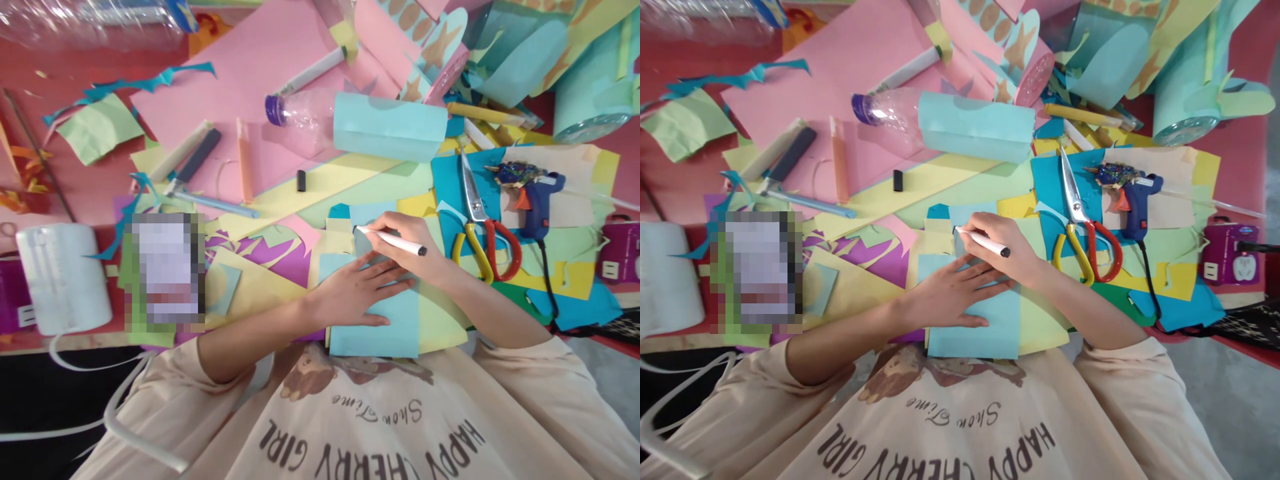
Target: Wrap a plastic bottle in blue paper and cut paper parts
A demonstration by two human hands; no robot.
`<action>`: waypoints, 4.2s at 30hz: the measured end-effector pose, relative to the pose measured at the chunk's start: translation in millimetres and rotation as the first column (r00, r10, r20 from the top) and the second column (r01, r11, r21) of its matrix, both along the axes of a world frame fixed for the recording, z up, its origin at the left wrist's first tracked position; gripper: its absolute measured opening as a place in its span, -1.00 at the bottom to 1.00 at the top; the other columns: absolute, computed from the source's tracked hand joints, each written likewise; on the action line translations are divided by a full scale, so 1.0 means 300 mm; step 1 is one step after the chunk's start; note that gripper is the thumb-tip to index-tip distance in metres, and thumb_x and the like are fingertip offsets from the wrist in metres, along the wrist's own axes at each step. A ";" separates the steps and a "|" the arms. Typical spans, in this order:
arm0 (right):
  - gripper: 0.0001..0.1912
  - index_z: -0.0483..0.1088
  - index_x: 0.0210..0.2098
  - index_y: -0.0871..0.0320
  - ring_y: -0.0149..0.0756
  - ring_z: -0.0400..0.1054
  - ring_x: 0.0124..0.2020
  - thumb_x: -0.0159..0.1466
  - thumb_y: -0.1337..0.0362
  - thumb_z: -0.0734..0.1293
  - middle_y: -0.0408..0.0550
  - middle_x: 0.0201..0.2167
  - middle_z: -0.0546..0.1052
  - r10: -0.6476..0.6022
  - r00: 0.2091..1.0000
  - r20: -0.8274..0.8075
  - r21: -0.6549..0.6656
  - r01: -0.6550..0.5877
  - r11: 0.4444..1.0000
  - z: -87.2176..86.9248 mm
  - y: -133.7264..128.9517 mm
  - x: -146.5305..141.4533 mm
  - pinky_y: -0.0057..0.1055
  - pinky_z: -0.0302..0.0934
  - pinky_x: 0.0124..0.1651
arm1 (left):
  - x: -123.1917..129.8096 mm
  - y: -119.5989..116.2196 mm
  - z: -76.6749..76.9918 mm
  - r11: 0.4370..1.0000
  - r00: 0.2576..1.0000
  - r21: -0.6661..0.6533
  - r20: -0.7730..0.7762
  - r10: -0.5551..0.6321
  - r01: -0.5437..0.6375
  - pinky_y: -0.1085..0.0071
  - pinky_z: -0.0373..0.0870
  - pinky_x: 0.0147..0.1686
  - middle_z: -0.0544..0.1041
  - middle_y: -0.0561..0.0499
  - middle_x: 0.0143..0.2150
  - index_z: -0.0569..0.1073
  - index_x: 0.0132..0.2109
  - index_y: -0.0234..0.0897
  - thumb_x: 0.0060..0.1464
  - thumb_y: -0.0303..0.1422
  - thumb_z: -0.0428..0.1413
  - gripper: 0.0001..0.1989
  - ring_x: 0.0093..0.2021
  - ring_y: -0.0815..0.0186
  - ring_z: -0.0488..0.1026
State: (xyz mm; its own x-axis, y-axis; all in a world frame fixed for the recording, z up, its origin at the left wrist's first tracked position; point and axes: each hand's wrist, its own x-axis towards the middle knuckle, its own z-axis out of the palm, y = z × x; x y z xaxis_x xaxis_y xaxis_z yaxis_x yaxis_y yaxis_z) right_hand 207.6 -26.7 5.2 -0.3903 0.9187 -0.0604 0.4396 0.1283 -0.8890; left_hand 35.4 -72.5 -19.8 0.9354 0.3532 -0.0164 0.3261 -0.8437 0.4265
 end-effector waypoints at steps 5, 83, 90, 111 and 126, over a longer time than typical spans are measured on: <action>-0.82 0.38 -0.40 0.11 -0.39 0.33 -0.43 0.31 0.21 0.26 -0.13 -0.43 0.49 -0.032 0.999 0.009 0.024 0.031 0.999 -0.007 -0.002 0.001 -0.41 0.22 -0.33 | -0.002 -0.001 0.000 1.000 0.999 0.011 -0.031 -0.006 0.006 0.09 -0.17 0.39 0.08 -0.04 0.44 0.00 0.40 -0.22 0.22 0.07 -0.12 -0.26 0.44 0.15 -0.03; -0.72 0.08 -0.64 0.12 -0.46 -0.03 -0.57 0.11 0.42 0.26 -0.25 -0.68 0.16 -0.186 0.964 0.190 -0.023 0.194 0.981 0.079 0.047 0.111 -0.41 -0.12 -0.53 | -0.006 0.006 0.018 0.998 0.995 0.052 -0.093 -0.038 0.043 0.08 -0.16 0.39 -0.07 0.00 0.46 -0.10 0.42 -0.20 0.27 0.06 -0.26 -0.29 0.46 0.21 -0.09; -0.75 0.20 -0.63 0.11 -0.45 0.12 -0.61 0.14 0.40 0.28 -0.22 -0.67 0.26 -0.292 0.957 -0.001 -0.055 0.291 0.955 0.096 0.060 0.135 -0.41 -0.03 -0.54 | -0.003 0.009 0.031 1.000 0.998 -0.022 -0.064 -0.016 0.014 0.08 -0.16 0.39 -0.05 -0.08 0.46 -0.06 0.41 -0.23 0.27 0.04 -0.21 -0.29 0.45 0.17 -0.07; -0.80 0.46 -0.30 0.09 -0.40 0.31 -0.55 0.21 0.11 0.31 -0.15 -0.52 0.51 -0.402 0.788 -0.466 -0.375 0.235 0.897 0.057 0.059 0.100 -0.35 0.32 -0.36 | -0.227 0.277 0.017 0.526 0.507 -0.011 0.248 0.825 -0.850 0.09 0.35 0.05 0.56 -0.04 -0.12 0.54 -0.18 -0.08 0.17 -0.37 0.03 -0.81 0.01 0.09 0.43; -0.89 0.42 -0.43 0.14 -0.44 0.36 -0.58 0.17 0.25 0.30 -0.15 -0.58 0.52 -0.342 0.786 -0.514 -0.450 0.092 0.888 0.047 0.047 0.069 -0.46 0.29 -0.48 | -0.129 0.188 0.085 0.591 0.527 -0.540 0.289 0.799 -0.599 0.40 0.44 -0.20 0.61 0.00 -0.29 0.59 -0.18 -0.23 0.09 -0.30 0.13 -0.80 -0.27 0.34 0.50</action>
